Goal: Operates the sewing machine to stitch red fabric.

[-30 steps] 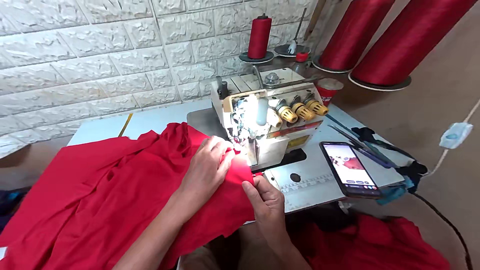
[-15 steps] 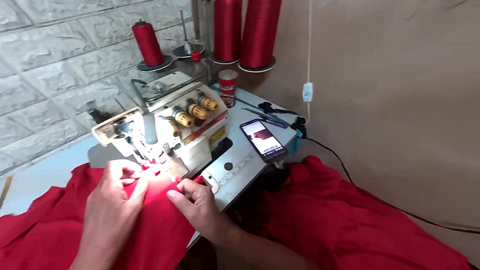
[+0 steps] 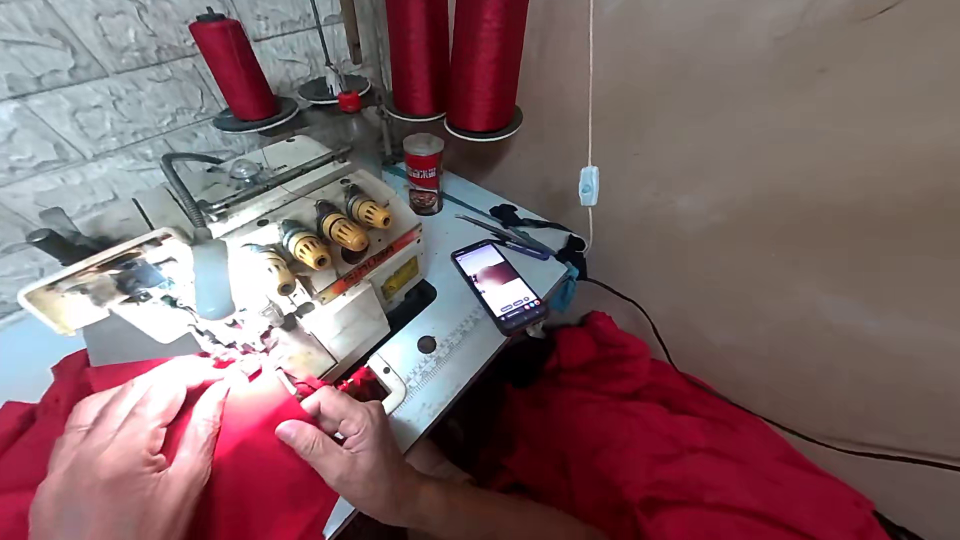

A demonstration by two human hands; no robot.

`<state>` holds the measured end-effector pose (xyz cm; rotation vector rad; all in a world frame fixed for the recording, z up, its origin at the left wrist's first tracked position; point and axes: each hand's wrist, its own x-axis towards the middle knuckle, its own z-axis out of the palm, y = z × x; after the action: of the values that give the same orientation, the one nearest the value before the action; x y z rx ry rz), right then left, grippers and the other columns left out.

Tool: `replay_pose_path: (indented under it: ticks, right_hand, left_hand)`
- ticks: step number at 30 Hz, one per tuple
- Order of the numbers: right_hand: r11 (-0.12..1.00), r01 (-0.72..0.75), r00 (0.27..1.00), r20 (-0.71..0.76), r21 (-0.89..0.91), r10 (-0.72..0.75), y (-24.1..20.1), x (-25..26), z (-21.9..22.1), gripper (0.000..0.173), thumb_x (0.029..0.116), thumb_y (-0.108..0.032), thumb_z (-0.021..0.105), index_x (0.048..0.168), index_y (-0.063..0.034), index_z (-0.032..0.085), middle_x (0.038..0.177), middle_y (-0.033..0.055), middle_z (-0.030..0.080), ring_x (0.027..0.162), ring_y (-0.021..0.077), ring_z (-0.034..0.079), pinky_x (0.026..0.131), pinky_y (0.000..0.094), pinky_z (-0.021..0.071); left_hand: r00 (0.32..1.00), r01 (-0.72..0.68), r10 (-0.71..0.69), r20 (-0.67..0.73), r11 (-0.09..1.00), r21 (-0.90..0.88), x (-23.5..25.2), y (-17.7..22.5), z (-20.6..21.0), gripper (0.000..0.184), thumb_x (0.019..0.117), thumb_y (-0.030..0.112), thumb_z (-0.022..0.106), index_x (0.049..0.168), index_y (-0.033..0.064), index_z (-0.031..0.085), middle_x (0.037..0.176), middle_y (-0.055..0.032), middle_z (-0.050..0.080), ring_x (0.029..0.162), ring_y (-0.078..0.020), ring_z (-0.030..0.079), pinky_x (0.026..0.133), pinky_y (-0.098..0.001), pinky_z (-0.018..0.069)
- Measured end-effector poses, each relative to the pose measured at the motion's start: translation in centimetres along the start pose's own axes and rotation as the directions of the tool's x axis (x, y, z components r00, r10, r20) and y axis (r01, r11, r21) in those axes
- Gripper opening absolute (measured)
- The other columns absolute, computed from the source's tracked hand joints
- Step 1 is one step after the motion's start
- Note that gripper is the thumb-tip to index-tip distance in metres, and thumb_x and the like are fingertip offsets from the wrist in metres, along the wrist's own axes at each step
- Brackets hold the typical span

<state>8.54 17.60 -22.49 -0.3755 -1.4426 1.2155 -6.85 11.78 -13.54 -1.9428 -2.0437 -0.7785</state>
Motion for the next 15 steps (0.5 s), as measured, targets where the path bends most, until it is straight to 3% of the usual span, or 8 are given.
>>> replay_pose_path:
  ticks: [5,9,12,15]
  right_hand:
    - [1.0,0.02,1.0,0.001,-0.002,-0.02,0.2,-0.1,-0.1,0.017,0.0988,-0.008,0.062,0.095,0.0083,0.066,0.069,0.0058,0.061,0.059,0.003,0.054,0.057,0.019,0.0462]
    - [0.999,0.03,1.0,0.007,0.015,-0.03,0.2,-0.1,-0.1,0.016,0.0982,-0.006,0.062,0.095,0.009,0.065,0.07,0.006,0.062,0.06,0.002,0.055,0.058,0.0177,0.0468]
    - [0.999,0.034,0.999,0.004,0.035,-0.034,0.3,-0.1,0.0,0.015,0.0979,-0.005,0.061,0.095,0.0096,0.065,0.07,0.0064,0.062,0.059,0.0018,0.054,0.057,0.0171,0.0466]
    - [0.998,0.042,0.999,0.003,0.051,-0.042,0.2,-0.1,-0.1,0.016,0.0978,-0.004,0.06,0.094,0.0107,0.065,0.072,0.0081,0.063,0.062,0.002,0.057,0.06,0.017,0.0483]
  left_hand:
    - [0.999,0.011,-0.009,0.042,0.999,-0.031,-1.3,-0.1,-0.4,0.033,0.1069,0.025,0.054,0.123,0.0019,0.072,0.127,-0.0208,0.069,0.126,-0.0374,0.06,0.109,-0.0528,0.042]
    - [0.994,0.032,-0.032,0.102,0.999,0.006,-2.6,-0.2,-0.6,0.042,0.1103,0.026,0.043,0.134,-0.0008,0.065,0.139,-0.0231,0.062,0.138,-0.0391,0.051,0.118,-0.0578,0.0294]
    - [0.997,-0.042,0.046,-0.061,0.997,0.062,-3.9,0.2,0.1,0.034,0.1076,0.021,0.05,0.121,-0.0039,0.07,0.126,-0.0237,0.069,0.13,-0.0393,0.058,0.116,-0.0549,0.0331]
    - [0.977,-0.166,0.166,-0.13,0.986,0.013,-5.6,1.4,0.9,0.037,0.1033,0.035,0.06,0.117,0.0007,0.065,0.12,-0.0201,0.068,0.124,-0.0298,0.058,0.11,-0.0431,0.0368]
